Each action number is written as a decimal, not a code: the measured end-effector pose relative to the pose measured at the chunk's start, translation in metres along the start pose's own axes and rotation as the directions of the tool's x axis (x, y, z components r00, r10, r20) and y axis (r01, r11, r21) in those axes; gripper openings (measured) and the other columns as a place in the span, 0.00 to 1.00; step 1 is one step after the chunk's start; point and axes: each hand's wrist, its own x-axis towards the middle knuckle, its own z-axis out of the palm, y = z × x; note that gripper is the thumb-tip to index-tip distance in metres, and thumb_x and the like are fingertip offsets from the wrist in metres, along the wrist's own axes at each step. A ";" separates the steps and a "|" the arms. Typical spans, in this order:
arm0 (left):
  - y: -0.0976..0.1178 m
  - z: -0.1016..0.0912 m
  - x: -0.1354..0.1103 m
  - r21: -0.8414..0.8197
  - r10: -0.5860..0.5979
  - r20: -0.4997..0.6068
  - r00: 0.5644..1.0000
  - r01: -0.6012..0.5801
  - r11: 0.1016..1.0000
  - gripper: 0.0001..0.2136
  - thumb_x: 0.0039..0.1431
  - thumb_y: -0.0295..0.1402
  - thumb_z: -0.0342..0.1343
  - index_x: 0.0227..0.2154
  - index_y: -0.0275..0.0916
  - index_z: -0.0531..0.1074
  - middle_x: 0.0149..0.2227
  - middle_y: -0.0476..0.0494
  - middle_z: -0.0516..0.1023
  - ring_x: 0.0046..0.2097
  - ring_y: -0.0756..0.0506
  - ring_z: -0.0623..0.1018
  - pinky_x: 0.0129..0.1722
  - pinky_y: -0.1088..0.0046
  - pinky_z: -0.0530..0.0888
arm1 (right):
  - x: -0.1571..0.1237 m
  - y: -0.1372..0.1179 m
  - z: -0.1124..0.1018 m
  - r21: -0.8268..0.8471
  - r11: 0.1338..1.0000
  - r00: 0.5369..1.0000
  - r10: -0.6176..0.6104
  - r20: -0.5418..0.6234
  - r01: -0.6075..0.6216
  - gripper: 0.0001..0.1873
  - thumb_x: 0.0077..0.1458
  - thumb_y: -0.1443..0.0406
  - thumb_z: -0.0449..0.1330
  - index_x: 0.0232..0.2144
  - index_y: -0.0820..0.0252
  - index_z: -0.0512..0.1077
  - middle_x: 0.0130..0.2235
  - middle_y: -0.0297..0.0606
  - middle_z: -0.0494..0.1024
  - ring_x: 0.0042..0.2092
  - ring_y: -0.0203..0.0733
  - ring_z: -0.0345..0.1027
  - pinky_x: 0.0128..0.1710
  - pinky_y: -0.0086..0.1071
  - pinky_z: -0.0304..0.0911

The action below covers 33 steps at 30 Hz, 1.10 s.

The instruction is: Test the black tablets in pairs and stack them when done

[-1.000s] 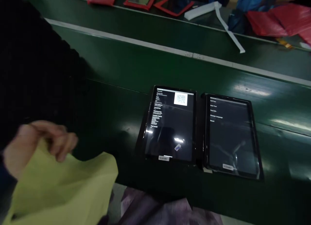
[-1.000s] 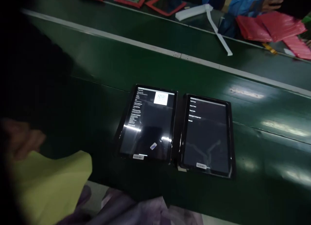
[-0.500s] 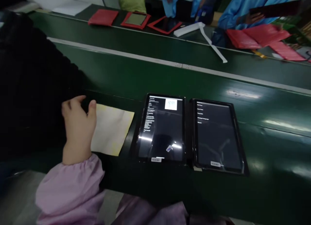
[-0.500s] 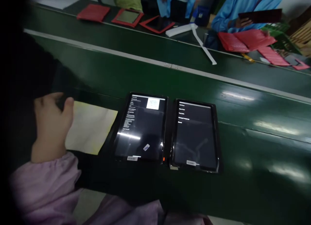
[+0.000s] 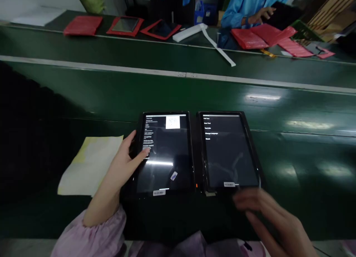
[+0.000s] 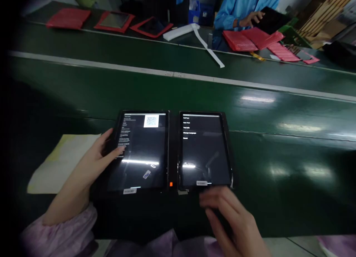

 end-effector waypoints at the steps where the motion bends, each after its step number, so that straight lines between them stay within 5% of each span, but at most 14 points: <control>1: 0.003 0.002 0.001 0.012 0.001 0.005 1.000 -0.001 1.000 0.48 0.47 0.48 0.71 0.72 0.41 0.64 0.74 0.32 0.66 0.73 0.27 0.67 0.74 0.43 0.62 | 0.017 0.004 0.001 -0.157 0.984 0.990 -0.099 -0.103 0.082 0.11 0.71 0.64 0.58 0.51 0.52 0.79 0.51 0.42 0.85 0.55 0.50 0.80 0.51 0.39 0.81; 4: 0.014 0.006 0.007 -0.066 -0.042 -0.007 0.999 0.041 0.997 0.45 0.47 0.47 0.70 0.70 0.43 0.67 0.74 0.34 0.67 0.73 0.28 0.68 0.74 0.46 0.64 | 0.059 0.015 0.016 -0.422 0.886 0.950 -0.276 -0.146 0.192 0.16 0.73 0.62 0.57 0.58 0.57 0.77 0.67 0.54 0.73 0.75 0.67 0.55 0.60 0.61 0.76; 7: 0.025 0.011 0.015 -0.192 -0.127 -0.071 0.989 0.111 0.975 0.36 0.49 0.43 0.69 0.63 0.44 0.75 0.66 0.36 0.78 0.69 0.29 0.74 0.69 0.49 0.71 | 0.079 0.021 0.029 -0.419 0.877 0.949 -0.300 -0.095 0.236 0.18 0.74 0.62 0.55 0.60 0.57 0.75 0.71 0.53 0.66 0.79 0.65 0.41 0.64 0.64 0.72; 17: 0.024 0.016 0.027 -0.382 -0.073 -0.109 0.991 0.026 0.924 0.24 0.43 0.44 0.69 0.46 0.44 0.83 0.49 0.41 0.87 0.63 0.29 0.78 0.62 0.52 0.77 | 0.092 0.045 0.025 -0.420 0.893 0.952 -0.253 -0.175 0.160 0.16 0.75 0.61 0.54 0.60 0.56 0.73 0.72 0.51 0.64 0.79 0.64 0.43 0.65 0.63 0.70; 26: 0.028 0.021 0.049 -0.346 -0.039 -0.098 0.994 0.002 0.938 0.22 0.45 0.42 0.67 0.47 0.45 0.81 0.46 0.45 0.86 0.52 0.34 0.83 0.50 0.58 0.79 | 0.131 0.078 0.023 -0.505 0.863 0.932 -0.168 -0.321 -0.018 0.24 0.76 0.53 0.50 0.61 0.56 0.76 0.75 0.54 0.60 0.78 0.80 0.39 0.68 0.84 0.50; 33: 0.032 0.025 0.062 -0.314 -0.035 -0.122 0.992 -0.005 0.949 0.19 0.44 0.42 0.67 0.42 0.45 0.78 0.40 0.45 0.84 0.47 0.36 0.84 0.46 0.59 0.81 | 0.128 0.074 0.016 -0.437 0.896 0.892 -0.132 -0.432 -0.079 0.21 0.76 0.56 0.51 0.58 0.54 0.78 0.73 0.54 0.65 0.78 0.77 0.44 0.72 0.77 0.45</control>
